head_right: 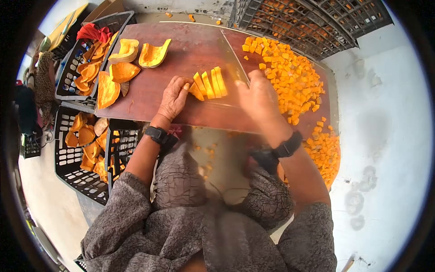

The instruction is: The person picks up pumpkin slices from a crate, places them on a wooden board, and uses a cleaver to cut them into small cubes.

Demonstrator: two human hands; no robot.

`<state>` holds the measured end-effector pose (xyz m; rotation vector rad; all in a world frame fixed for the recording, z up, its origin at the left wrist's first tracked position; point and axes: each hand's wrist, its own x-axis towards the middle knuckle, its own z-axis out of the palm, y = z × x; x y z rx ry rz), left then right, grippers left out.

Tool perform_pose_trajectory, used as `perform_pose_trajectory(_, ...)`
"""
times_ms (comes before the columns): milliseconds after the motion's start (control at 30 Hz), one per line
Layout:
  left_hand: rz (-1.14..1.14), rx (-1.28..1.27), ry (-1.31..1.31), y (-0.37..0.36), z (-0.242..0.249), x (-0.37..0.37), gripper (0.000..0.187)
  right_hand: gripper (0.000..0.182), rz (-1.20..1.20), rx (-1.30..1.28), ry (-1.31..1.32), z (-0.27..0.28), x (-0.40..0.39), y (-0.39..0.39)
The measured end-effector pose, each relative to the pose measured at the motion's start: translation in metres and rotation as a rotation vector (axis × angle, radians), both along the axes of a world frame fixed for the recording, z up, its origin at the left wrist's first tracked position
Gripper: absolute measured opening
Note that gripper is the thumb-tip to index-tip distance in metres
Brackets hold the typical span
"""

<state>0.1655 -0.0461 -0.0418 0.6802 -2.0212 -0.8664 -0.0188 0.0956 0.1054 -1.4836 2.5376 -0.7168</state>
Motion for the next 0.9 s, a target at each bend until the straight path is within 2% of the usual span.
perform_pose_trajectory(33, -0.005, -0.009, -0.01, -0.002, 0.0, 0.001, 0.017, 0.027, -0.017, -0.047, 0.003, -0.003, -0.007, 0.007)
perform_pose_trajectory(100, -0.053, 0.166, 0.004, -0.007, -0.001, 0.005, 0.018, 0.025, -0.005, -0.038, -0.012, -0.009, -0.021, 0.02)
perform_pose_trajectory(167, -0.046, 0.206, -0.012, -0.015, -0.004, 0.008, 0.018, 0.024, -0.079, 0.125, -0.148, -0.018, -0.034, 0.033)
perform_pose_trajectory(200, -0.058, 0.165, -0.035, -0.017, 0.002, 0.01, 0.018, 0.024, -0.084, 0.12, -0.165, -0.023, -0.039, 0.04)
perform_pose_trajectory(267, -0.076, 0.121, -0.071, -0.018, 0.022, 0.011, 0.019, 0.023, -0.033, 0.142, -0.007, -0.033, -0.047, 0.052)
perform_pose_trajectory(333, -0.173, 0.278, -0.236, -0.016, 0.044, 0.013, 0.026, 0.022, -0.055, 0.13, -0.063, -0.047, -0.054, 0.059)
perform_pose_trajectory(400, -0.203, 0.21, -0.284, -0.017, 0.037, 0.015, 0.03, 0.021, -0.07, 0.113, -0.119, -0.055, -0.054, 0.06)
perform_pose_trajectory(467, -0.213, 0.018, -0.371, -0.021, 0.011, 0.013, 0.039, 0.02, -0.063, 0.112, 0.039, -0.061, -0.049, 0.063)
perform_pose_trajectory(567, -0.221, -0.016, -0.432, -0.01, 0.029, 0.008, 0.035, 0.019, -0.042, 0.075, 0.064, -0.064, -0.045, 0.064)
perform_pose_trajectory(800, -0.216, -0.041, -0.407, -0.001, 0.024, 0.003, 0.028, 0.018, -0.091, 0.061, 0.042, -0.067, -0.047, 0.065)
perform_pose_trajectory(900, -0.191, -0.121, -0.502, 0.008, 0.026, 0.003, 0.029, 0.017, -0.104, 0.073, 0.059, -0.069, -0.046, 0.065)
